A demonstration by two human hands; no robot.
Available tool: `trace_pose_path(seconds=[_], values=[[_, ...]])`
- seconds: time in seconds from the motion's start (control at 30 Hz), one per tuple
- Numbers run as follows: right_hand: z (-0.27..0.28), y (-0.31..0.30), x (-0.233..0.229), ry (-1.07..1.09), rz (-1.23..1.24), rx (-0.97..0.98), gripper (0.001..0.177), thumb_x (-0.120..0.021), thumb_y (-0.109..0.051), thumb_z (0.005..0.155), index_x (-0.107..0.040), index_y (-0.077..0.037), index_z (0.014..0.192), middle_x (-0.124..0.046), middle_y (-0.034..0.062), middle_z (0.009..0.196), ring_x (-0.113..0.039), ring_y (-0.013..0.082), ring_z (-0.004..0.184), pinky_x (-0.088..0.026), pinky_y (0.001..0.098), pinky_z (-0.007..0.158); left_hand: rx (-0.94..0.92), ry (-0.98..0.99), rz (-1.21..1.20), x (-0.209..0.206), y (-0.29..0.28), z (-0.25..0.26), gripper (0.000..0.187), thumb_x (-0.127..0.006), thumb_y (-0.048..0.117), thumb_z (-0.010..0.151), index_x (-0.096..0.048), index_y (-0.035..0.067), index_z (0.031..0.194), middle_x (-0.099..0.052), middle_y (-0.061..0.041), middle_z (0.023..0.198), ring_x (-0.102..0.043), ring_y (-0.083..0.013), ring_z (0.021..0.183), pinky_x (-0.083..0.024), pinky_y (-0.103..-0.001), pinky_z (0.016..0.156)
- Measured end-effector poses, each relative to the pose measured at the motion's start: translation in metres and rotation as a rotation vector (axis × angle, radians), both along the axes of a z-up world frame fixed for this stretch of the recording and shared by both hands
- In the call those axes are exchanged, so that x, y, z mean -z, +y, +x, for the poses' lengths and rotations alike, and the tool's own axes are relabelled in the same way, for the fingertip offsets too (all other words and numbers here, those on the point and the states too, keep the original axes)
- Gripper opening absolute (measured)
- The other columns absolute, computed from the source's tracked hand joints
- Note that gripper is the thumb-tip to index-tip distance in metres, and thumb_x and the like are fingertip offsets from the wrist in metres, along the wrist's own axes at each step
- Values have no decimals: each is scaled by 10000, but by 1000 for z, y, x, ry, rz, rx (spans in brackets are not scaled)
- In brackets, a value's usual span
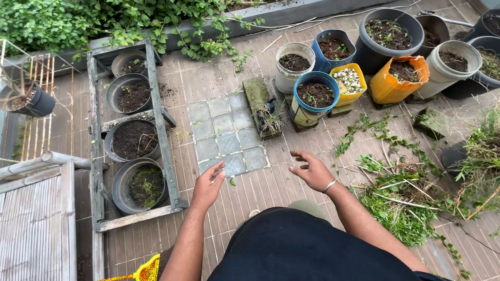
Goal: The recorder is weeding plants and picking up dry plant matter and sticks in an outdoor garden.
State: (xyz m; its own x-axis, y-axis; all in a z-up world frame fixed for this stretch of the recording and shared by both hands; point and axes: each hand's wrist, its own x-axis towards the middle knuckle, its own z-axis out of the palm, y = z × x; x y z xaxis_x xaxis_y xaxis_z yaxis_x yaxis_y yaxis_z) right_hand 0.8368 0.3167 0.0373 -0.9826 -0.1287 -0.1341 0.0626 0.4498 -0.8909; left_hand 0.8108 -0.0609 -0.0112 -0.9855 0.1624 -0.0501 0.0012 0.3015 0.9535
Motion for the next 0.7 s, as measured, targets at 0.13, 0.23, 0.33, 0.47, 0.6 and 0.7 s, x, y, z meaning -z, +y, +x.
trace_pose_path(seconds=[0.13,0.23,0.33,0.47,0.6,0.7], values=[[-34,-29,-1,19,41,-69,590,-744,-267,903,-557,-87,1433,-631,119,1399,-621,253,1280,-564,382,998,-98,-80,50,-15,-23,1,489,-658,206,968,-582,39,1421,-700,-111,1345,-683,-215,1221,-554,-364,1004],[-64,-48,-1,10,73,-104,590,-741,-274,899,-561,-92,1431,-618,110,1409,-600,250,1296,-560,385,997,-173,-65,13,-10,-38,-4,494,-666,204,966,-585,43,1426,-700,-109,1353,-694,-218,1211,-537,-359,1032],[-96,-67,8,6,22,-138,591,-751,-260,897,-559,-76,1425,-621,108,1411,-601,252,1297,-552,390,997,-194,-72,64,-11,-48,-16,493,-665,194,967,-573,44,1428,-687,-117,1357,-669,-218,1252,-528,-370,1046],[-152,-94,13,0,-30,-137,559,-748,-233,898,-576,-68,1404,-624,105,1406,-610,242,1289,-558,385,988,-200,-110,8,-24,-58,-59,485,-666,187,961,-582,58,1421,-696,-112,1357,-672,-221,1250,-515,-382,1055],[-226,-113,29,16,-88,-173,531,-744,-202,908,-582,-49,1390,-629,107,1393,-607,221,1279,-564,367,983,-202,-51,-9,-29,-68,-125,484,-665,167,956,-589,57,1421,-691,-113,1366,-669,-226,1258,-509,-389,1068],[-295,-118,45,-73,-99,-150,544,-754,-203,904,-589,-55,1401,-692,117,1301,-672,216,1196,-569,342,977,-239,-60,-2,-36,-74,-185,477,-673,165,961,-589,56,1418,-696,-115,1360,-667,-227,1268,-491,-388,1087]])
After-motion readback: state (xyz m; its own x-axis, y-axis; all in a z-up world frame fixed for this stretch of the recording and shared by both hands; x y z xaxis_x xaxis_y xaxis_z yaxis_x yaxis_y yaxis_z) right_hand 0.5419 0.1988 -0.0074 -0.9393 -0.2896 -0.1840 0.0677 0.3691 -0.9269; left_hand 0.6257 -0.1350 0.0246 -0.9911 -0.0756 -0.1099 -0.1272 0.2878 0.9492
